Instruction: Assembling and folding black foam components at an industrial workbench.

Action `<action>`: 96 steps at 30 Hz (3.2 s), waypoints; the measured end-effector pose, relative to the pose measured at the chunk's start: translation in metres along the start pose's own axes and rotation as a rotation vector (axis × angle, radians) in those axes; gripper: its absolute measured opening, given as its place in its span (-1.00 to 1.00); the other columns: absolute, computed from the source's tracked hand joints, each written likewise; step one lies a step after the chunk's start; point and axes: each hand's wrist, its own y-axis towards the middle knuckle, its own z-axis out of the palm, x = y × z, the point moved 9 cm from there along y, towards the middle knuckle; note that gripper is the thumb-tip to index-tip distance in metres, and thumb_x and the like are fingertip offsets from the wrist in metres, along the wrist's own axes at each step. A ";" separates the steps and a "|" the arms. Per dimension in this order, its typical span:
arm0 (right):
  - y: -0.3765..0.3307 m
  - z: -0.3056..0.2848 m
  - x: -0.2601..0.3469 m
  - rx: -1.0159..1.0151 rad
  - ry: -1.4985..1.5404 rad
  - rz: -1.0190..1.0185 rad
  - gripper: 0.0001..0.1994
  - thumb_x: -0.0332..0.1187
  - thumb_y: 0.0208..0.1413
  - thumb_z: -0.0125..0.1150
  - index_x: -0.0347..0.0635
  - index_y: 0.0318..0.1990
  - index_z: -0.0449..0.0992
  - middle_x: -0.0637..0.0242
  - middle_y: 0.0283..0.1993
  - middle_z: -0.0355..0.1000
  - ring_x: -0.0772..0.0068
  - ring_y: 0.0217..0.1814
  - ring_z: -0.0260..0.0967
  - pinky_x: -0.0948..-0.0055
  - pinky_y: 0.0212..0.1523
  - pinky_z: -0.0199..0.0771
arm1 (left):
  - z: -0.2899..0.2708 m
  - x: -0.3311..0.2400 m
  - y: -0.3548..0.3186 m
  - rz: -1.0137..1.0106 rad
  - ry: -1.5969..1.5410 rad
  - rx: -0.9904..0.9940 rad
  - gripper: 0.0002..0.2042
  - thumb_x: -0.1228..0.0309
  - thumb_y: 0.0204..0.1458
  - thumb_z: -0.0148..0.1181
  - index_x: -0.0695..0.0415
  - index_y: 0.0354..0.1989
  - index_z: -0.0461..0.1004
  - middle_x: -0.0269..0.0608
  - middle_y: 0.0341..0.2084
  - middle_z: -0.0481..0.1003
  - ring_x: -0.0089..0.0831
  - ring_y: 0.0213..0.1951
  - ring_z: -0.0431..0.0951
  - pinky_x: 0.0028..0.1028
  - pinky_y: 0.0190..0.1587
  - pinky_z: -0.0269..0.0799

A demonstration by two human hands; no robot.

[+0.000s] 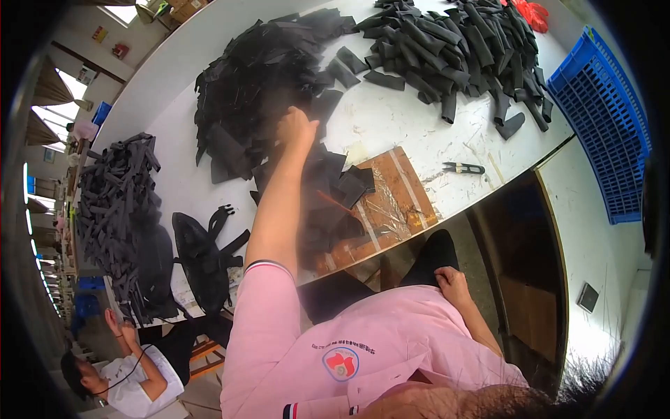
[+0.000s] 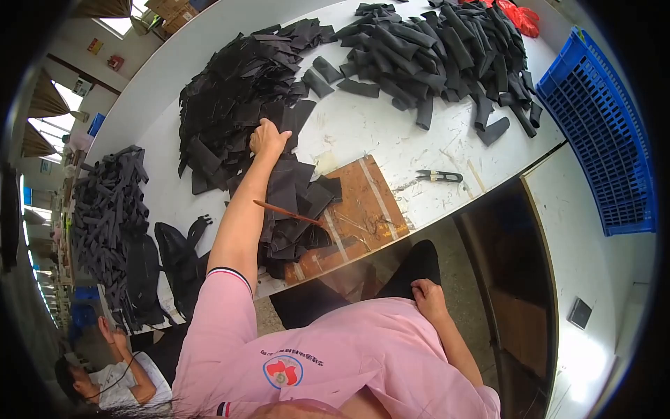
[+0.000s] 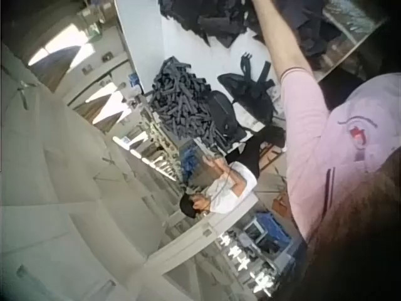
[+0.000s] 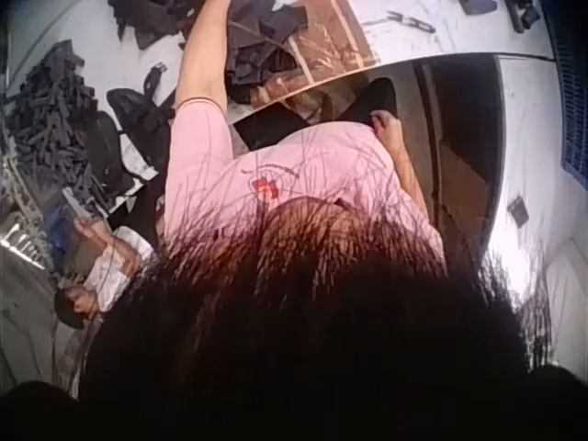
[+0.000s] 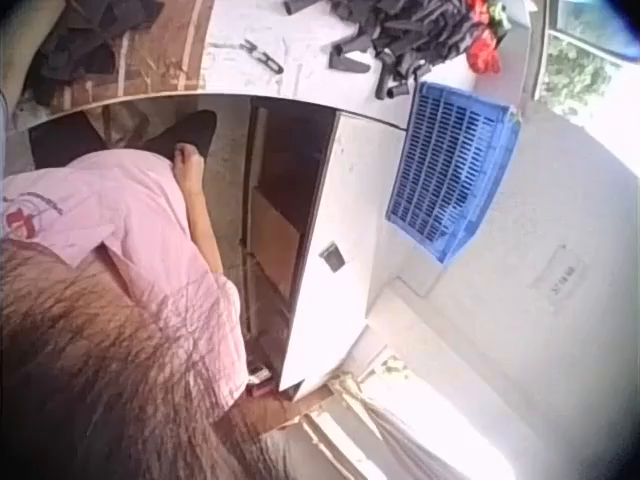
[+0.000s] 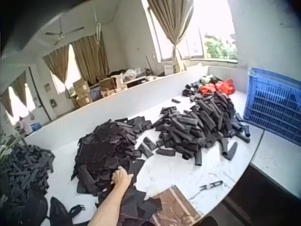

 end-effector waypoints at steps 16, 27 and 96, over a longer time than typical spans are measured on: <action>0.019 0.013 -0.006 0.057 -0.036 0.004 -0.86 -0.47 -0.07 0.10 -0.30 -0.36 0.53 0.06 -0.32 0.48 0.05 -0.25 0.45 0.28 -0.20 0.44 | -0.135 0.022 0.012 0.528 -1.170 -0.386 -0.72 0.50 -0.12 0.25 0.40 -0.22 0.48 -0.08 -0.34 0.55 -0.41 -0.30 0.51 -0.47 -0.16 0.37; 0.026 0.020 -0.011 0.110 -0.113 0.039 -0.86 -0.41 -0.04 0.10 -0.27 -0.36 0.52 0.04 -0.33 0.47 0.02 -0.26 0.43 0.21 -0.22 0.43 | -0.090 0.076 -0.145 0.347 -0.155 -0.137 -0.43 0.23 -0.10 0.26 0.38 0.00 0.28 0.18 -0.12 0.37 -0.02 -0.07 0.38 -0.23 0.00 0.27; 0.125 0.208 -0.310 0.315 0.030 0.477 -0.68 -0.35 -0.06 0.12 -0.33 -0.14 0.38 -0.03 -0.09 0.41 0.07 0.00 0.37 0.20 -0.01 0.38 | 0.066 -0.154 -0.295 0.811 -0.591 0.168 -0.84 0.61 0.07 -0.06 0.32 -0.17 0.25 -0.08 -0.34 0.33 -0.41 -0.34 0.32 -0.50 -0.21 0.26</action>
